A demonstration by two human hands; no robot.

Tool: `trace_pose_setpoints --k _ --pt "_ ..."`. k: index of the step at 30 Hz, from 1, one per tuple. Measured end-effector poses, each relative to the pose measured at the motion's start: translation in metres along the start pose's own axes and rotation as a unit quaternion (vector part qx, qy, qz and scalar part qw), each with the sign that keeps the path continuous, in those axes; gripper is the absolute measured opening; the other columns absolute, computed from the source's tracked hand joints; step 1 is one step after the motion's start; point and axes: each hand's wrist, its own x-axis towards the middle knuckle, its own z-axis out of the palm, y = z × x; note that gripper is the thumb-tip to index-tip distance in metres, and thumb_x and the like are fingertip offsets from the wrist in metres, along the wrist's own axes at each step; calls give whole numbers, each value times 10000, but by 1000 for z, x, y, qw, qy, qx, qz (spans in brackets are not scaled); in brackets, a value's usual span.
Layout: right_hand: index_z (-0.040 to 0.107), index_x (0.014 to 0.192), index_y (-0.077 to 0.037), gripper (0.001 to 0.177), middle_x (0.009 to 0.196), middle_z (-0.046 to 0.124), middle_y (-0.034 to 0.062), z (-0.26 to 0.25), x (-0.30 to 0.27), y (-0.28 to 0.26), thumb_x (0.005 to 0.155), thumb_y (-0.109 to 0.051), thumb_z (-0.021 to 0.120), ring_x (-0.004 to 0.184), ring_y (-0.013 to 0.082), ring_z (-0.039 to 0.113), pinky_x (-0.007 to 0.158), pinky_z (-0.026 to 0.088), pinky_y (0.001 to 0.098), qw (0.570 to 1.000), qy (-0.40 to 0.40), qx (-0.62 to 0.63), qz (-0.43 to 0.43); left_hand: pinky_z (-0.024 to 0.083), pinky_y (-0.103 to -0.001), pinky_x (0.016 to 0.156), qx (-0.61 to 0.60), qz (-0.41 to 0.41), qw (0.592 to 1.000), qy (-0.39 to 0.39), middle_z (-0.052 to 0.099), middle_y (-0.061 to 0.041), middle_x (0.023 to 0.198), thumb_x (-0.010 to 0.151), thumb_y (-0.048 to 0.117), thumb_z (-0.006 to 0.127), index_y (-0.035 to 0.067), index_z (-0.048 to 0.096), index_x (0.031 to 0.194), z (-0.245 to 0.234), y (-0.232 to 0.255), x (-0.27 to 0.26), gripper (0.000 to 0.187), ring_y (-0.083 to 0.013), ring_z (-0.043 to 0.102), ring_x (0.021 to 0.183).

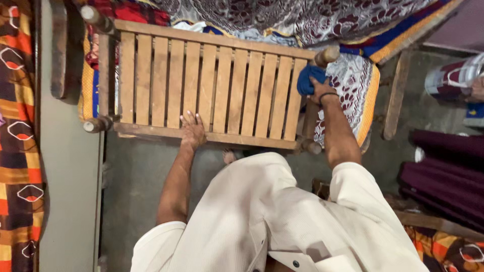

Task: The person wipes a wooden slatted chair with a blue cloth. They clean the top slats, then flip the chair to clean the underside and legs, and finally wipe the side rails and legs.

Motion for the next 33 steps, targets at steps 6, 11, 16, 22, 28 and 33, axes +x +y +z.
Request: trace_pose_setpoints --k 6,11,16,22,28,33 --pt "535 1506 -292 761 1411 522 336 19 -10 2 789 -341 788 1238 490 597 1024 514 519 997 68 -38 -2 326 -660 1145 -7 -7 1000 -5 -35 -323 1682 807 469 813 33 54 1645 6 -1 10 1212 -646 51 1484" --pt "564 1453 -276 776 1364 592 268 39 -56 -7 736 -428 817 1220 433 623 1007 528 507 997 13 -70 2 320 -640 1163 -13 3 1000 13 -36 -317 1681 783 502 818 52 63 1648 15 -5 8 1233 -635 53 1493" --pt "682 1318 -170 681 1313 675 180 68 -106 -27 767 -558 780 1217 336 655 1018 532 471 988 -84 -125 27 325 -594 1181 -10 5 1000 20 -23 -319 1686 767 516 834 48 74 1651 18 -6 11 1256 -625 82 1494" --pt "790 1161 -132 455 1228 740 118 108 -136 -36 786 -389 768 1140 267 714 925 590 422 974 -100 -203 9 255 -595 1226 5 18 998 60 36 -345 1653 734 583 853 24 109 1644 18 -6 10 1302 -655 115 1459" --pt "807 1124 -172 257 1192 772 72 133 -144 -59 918 -249 675 1036 306 765 750 657 577 955 5 -296 19 297 -634 1169 -11 16 998 56 5 -255 1718 732 607 816 80 124 1648 23 -9 -8 1263 -612 38 1518" --pt "801 1055 -162 391 1131 755 137 108 -179 -46 719 -363 799 1091 337 706 903 578 479 979 28 -194 -60 215 -620 1206 20 49 993 107 44 -224 1703 757 632 792 64 129 1637 47 -15 -9 1240 -584 32 1517"
